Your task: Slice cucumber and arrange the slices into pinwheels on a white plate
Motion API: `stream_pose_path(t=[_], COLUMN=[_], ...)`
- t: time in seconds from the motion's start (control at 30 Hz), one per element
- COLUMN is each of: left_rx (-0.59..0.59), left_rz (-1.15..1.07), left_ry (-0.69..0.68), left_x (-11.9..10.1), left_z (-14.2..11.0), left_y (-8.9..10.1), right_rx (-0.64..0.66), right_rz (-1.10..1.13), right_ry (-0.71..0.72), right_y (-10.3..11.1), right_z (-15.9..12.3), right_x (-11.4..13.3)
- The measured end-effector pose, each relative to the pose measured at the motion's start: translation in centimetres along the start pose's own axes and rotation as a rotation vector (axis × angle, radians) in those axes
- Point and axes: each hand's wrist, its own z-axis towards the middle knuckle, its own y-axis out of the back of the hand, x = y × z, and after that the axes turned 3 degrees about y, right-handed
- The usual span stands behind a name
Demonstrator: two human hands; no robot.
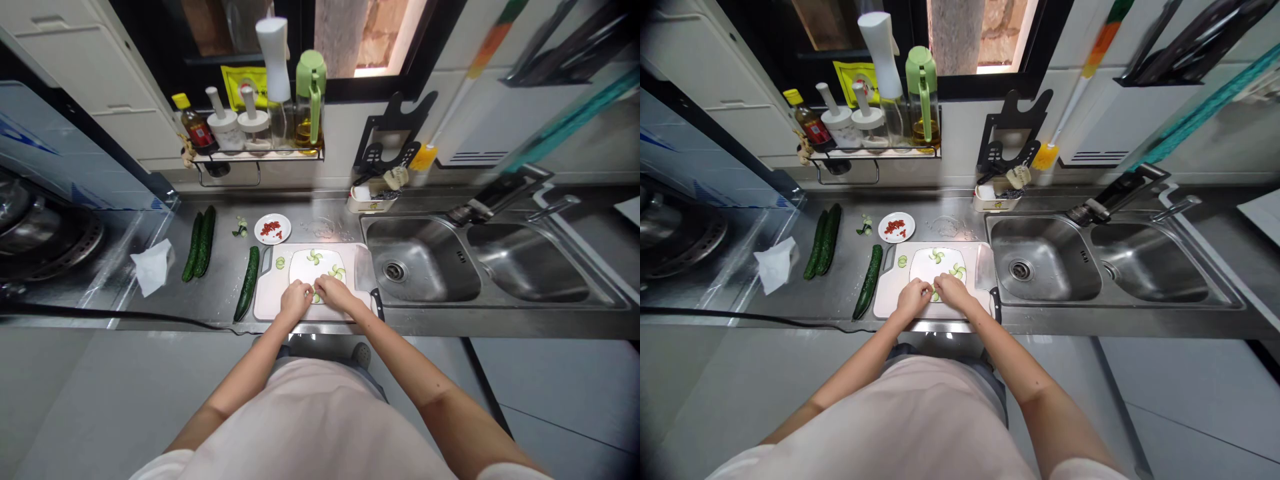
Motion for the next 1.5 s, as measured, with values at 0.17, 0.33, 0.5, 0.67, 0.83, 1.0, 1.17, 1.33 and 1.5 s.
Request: stream_pose_path(t=[0.17,0.33,0.5,0.67,0.83,1.0,1.17,1.33,1.5], left_rx=[-0.003,-0.014,-0.02,-0.024,-0.016,-0.043,-0.122,-0.257,-0.327], left_rz=[-0.01,-0.011,-0.003,0.01,0.021,-0.022,-0.193,-0.407,-0.502], left_ry=[-0.001,-0.011,-0.01,-0.013,-0.009,-0.02,-0.049,-0.008,0.024], left_x=[0.1,0.2,0.0,0.0,0.0,0.2,1.3,2.8,3.7], left_z=[0.1,0.1,0.0,0.0,0.0,0.2,0.6,1.0,0.9], left_y=[-0.1,-0.2,-0.2,-0.3,-0.3,-0.4,-0.5,0.0,0.2], right_rx=[0.004,0.011,0.034,0.038,0.037,-0.041,-0.219,-0.483,-0.599], right_rz=[0.024,-0.051,-0.077,-0.075,-0.09,-0.036,0.126,0.315,0.403], right_ry=[-0.02,-0.07,-0.092,-0.09,-0.086,-0.069,-0.107,-0.155,-0.166], right_y=[0.6,1.3,1.3,1.2,1.2,1.0,1.0,1.4,1.5], right_z=[-0.3,-0.8,-0.9,-0.8,-0.8,-1.0,-1.4,-2.1,-3.3], right_x=[0.0,-0.1,0.3,0.5,0.5,0.1,-1.0,-2.0,-1.6])
